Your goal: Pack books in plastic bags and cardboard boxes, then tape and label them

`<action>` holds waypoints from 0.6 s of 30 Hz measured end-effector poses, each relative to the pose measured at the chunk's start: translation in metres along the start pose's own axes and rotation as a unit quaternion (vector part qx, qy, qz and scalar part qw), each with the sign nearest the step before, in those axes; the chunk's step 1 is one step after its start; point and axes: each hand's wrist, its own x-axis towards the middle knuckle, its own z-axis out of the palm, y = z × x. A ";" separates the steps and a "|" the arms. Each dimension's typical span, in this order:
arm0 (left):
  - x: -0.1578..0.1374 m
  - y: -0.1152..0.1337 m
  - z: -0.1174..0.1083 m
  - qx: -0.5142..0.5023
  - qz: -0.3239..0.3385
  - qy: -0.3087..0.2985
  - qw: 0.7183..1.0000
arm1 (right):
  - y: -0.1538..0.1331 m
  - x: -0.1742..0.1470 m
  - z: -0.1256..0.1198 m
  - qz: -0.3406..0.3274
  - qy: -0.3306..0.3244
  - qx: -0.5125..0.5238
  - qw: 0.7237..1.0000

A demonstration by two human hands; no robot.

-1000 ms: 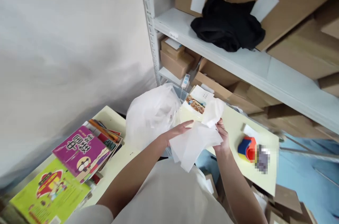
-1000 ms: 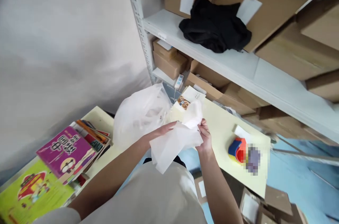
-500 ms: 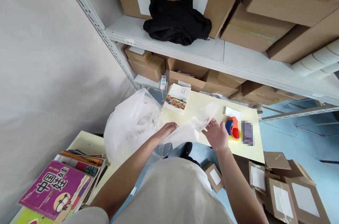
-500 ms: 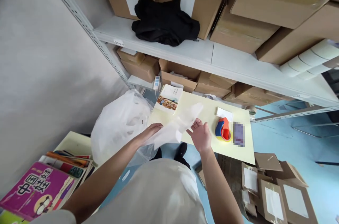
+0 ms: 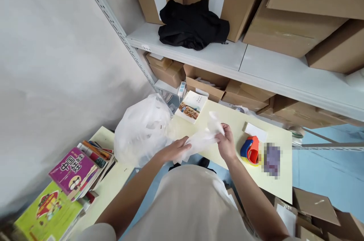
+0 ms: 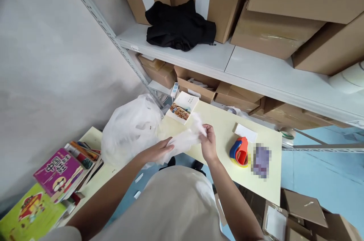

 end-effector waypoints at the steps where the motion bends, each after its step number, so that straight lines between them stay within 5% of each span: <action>1: -0.001 0.000 0.004 0.011 -0.002 -0.018 1.000 | 0.000 0.003 -0.004 0.019 0.010 0.025 0.999; 4: -0.004 0.002 0.015 0.080 -0.006 -0.058 0.995 | -0.005 0.012 -0.012 0.056 0.046 0.090 0.993; 10: 0.003 0.000 0.010 0.041 -0.015 -0.021 0.999 | -0.033 0.042 -0.030 0.038 0.008 0.120 0.992; 16: 0.041 -0.001 -0.023 -0.019 -0.053 0.127 0.990 | -0.039 0.046 -0.076 0.065 0.045 0.106 0.991; 18: 0.058 0.004 -0.028 -0.041 -0.040 0.136 0.989 | -0.031 0.037 -0.088 0.083 0.056 0.076 0.992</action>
